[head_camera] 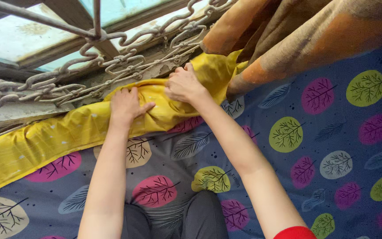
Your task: The person tucks in a patterned bedsheet, arranges several blankets and pillows on the bed, and uses a small whisk broom to sweep off debris from the surface.
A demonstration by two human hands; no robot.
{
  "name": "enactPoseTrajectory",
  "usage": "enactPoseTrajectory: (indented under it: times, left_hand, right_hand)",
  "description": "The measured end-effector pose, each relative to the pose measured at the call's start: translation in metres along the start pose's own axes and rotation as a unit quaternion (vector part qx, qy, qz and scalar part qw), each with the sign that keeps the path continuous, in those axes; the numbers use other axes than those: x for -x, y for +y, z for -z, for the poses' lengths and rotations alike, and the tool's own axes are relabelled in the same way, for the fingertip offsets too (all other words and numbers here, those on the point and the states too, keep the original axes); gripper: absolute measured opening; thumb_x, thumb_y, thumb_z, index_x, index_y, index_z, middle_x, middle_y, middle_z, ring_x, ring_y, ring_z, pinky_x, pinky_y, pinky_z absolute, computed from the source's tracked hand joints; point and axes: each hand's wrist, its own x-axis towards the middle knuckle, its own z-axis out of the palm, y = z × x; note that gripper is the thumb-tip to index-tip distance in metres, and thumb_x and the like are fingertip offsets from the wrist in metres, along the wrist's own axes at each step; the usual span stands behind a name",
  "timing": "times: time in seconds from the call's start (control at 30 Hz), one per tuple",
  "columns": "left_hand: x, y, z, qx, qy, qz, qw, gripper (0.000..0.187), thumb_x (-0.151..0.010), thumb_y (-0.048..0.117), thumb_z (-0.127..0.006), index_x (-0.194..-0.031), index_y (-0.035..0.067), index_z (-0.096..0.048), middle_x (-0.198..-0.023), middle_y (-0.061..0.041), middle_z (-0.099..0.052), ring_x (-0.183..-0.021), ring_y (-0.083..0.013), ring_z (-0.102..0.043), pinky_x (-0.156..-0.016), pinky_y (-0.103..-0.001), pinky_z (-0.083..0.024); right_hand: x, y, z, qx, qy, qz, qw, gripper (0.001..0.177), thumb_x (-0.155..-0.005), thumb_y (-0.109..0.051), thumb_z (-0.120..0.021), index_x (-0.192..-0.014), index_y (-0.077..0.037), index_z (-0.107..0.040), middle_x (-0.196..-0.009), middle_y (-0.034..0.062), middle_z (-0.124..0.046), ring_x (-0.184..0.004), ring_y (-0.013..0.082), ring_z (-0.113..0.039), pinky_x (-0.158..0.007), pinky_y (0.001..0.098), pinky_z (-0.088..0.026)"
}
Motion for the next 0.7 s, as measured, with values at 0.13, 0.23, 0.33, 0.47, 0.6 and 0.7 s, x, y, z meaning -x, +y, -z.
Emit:
enactPoseTrajectory:
  times: [0.13, 0.23, 0.33, 0.47, 0.6, 0.7]
  left_hand:
    - [-0.006, -0.018, 0.013, 0.036, -0.198, 0.049, 0.978, 0.068, -0.089, 0.075, -0.059, -0.112, 0.016, -0.081, -0.116, -0.014, -0.078, -0.111, -0.0343, -0.073, -0.096, -0.049, -0.055]
    - [-0.017, -0.022, 0.023, 0.066, -0.252, 0.069, 0.963, 0.054, -0.091, 0.068, -0.052, -0.108, 0.026, -0.083, -0.122, -0.010, -0.075, -0.118, -0.0295, -0.069, -0.108, -0.051, -0.043]
    - [-0.020, -0.017, 0.022, 0.062, -0.226, 0.075, 0.969, 0.058, -0.094, 0.067, -0.049, -0.114, 0.023, -0.079, -0.127, -0.012, -0.071, -0.122, -0.0313, -0.065, -0.104, -0.051, -0.044]
    - [-0.002, 0.001, 0.020, 0.025, -0.186, 0.050, 0.981, 0.056, -0.097, 0.065, -0.055, -0.119, 0.017, -0.074, -0.119, -0.017, -0.073, -0.115, -0.0337, -0.069, -0.099, -0.052, -0.046]
    - [0.040, 0.050, 0.023, -0.049, 0.192, -0.021, 0.980, 0.038, -0.089, 0.027, -0.068, -0.122, 0.010, -0.067, -0.120, -0.014, -0.069, -0.118, -0.0346, -0.063, -0.095, -0.049, -0.047]
    - [0.060, 0.112, 0.024, 0.115, 0.338, -0.117, 0.927, 0.033, -0.091, 0.012, -0.064, -0.123, 0.009, -0.058, -0.124, -0.016, -0.062, -0.118, -0.0367, -0.058, -0.096, -0.052, -0.046]
  right_hand:
    - [0.029, -0.022, 0.019, -0.027, 0.043, -0.037, 0.998, 0.072, -0.081, -0.065, -0.072, -0.142, -0.030, -0.053, -0.158, 0.0134, -0.036, -0.150, 0.0376, -0.025, -0.110, 0.0736, -0.021]
    - [0.037, -0.025, -0.020, -0.091, 0.105, -0.132, 0.981, 0.097, -0.068, -0.066, -0.072, -0.153, -0.030, -0.042, -0.166, 0.0127, -0.027, -0.149, 0.0394, -0.024, -0.110, 0.0737, -0.024]
    - [0.014, -0.025, -0.077, -0.150, 0.090, -0.166, 0.970, 0.091, -0.082, -0.072, -0.059, -0.159, -0.031, -0.035, -0.169, 0.0124, -0.023, -0.153, 0.0411, -0.020, -0.112, 0.0768, -0.020]
    - [-0.015, -0.027, -0.120, -0.177, 0.194, -0.129, 0.956, 0.070, -0.094, -0.069, -0.055, -0.155, -0.035, -0.048, -0.166, 0.0192, -0.023, -0.154, 0.0455, -0.007, -0.112, 0.0834, -0.010]
    - [-0.012, -0.020, -0.121, -0.340, 0.182, -0.143, 0.912, 0.056, -0.093, -0.059, -0.061, -0.143, -0.033, -0.065, -0.162, 0.0211, -0.032, -0.153, 0.0444, -0.009, -0.116, 0.0743, -0.009]
    - [0.026, 0.012, -0.156, -0.622, 0.408, -0.074, 0.664, 0.039, -0.100, -0.037, -0.064, -0.129, -0.009, -0.067, -0.132, 0.0134, -0.067, -0.123, 0.0214, -0.062, -0.102, 0.0352, -0.050]
